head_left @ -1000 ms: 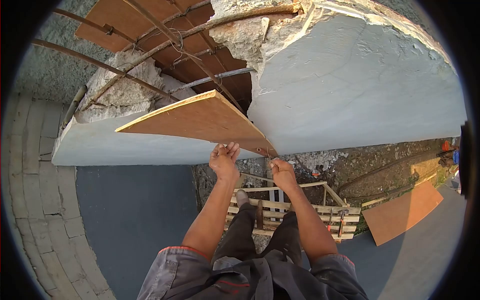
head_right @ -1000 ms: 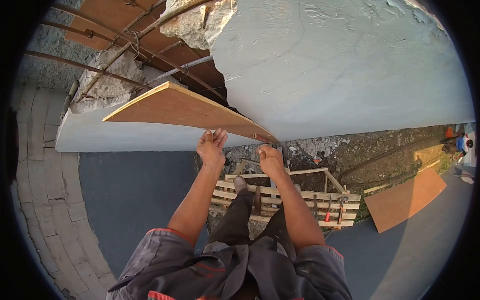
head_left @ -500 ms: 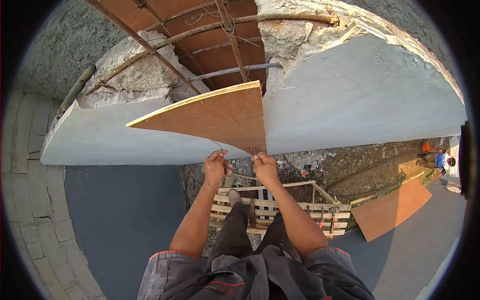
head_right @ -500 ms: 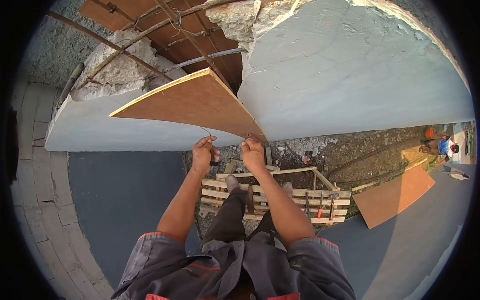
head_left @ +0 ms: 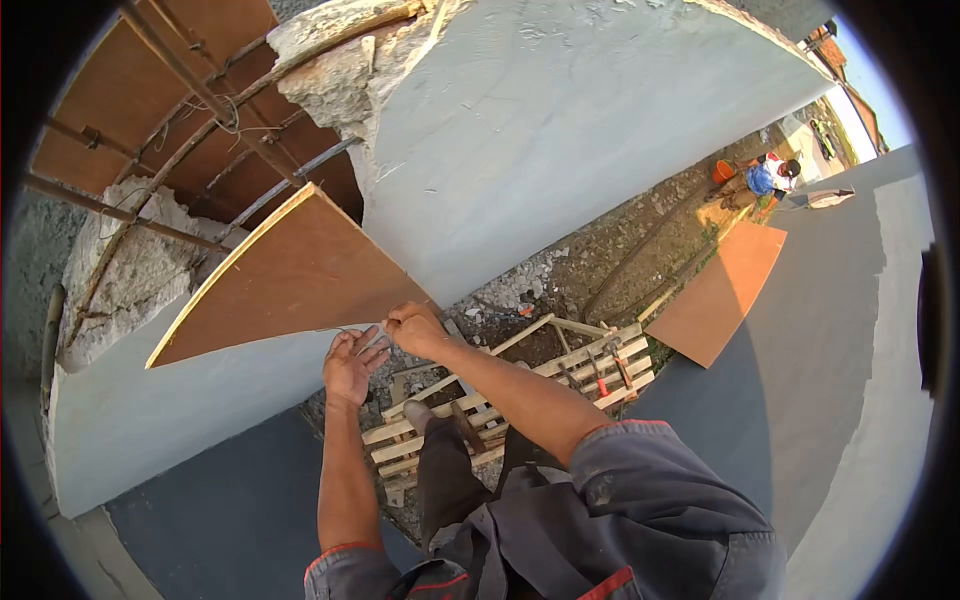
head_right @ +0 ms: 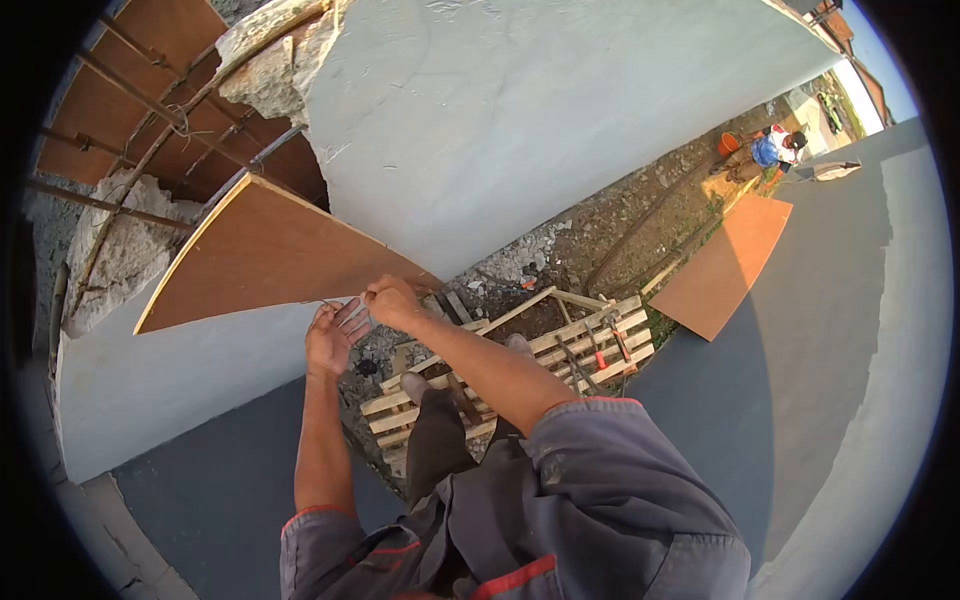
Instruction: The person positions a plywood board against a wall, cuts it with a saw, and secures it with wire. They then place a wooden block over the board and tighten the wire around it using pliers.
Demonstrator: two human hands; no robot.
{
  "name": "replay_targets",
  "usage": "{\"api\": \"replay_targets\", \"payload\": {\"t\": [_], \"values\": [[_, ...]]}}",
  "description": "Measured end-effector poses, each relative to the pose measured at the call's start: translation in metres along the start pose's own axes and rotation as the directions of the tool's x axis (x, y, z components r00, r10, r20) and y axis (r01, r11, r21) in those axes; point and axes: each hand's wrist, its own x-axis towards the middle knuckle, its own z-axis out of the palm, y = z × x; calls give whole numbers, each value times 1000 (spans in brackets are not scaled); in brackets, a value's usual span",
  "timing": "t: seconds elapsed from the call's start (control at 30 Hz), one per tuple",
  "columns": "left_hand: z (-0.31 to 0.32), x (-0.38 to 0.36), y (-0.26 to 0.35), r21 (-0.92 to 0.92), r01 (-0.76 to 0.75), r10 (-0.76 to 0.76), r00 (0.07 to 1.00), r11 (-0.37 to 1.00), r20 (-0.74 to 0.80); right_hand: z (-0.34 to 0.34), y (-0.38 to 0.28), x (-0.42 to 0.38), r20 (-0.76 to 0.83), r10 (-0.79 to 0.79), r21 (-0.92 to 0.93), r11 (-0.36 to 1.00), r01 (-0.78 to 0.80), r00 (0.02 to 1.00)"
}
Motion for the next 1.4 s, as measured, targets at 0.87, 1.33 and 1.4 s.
{"api": "replay_targets", "payload": {"t": [0.87, 1.33, 1.4], "values": [[2, 4, 18, 354, 22, 35, 987, 935, -154, -11, -76, -13, 336, 4, -452, 878, 158, 942], [3, -40, 53, 903, -70, 212, 977, 423, -24, 9, -60, 12, 427, -531, -281, 691, 666, 732], [16, -50, 72, 931, 24, 87, 994, 365, -60, 9, -61, 22, 533, -540, -254, 632, 732, 651]]}}
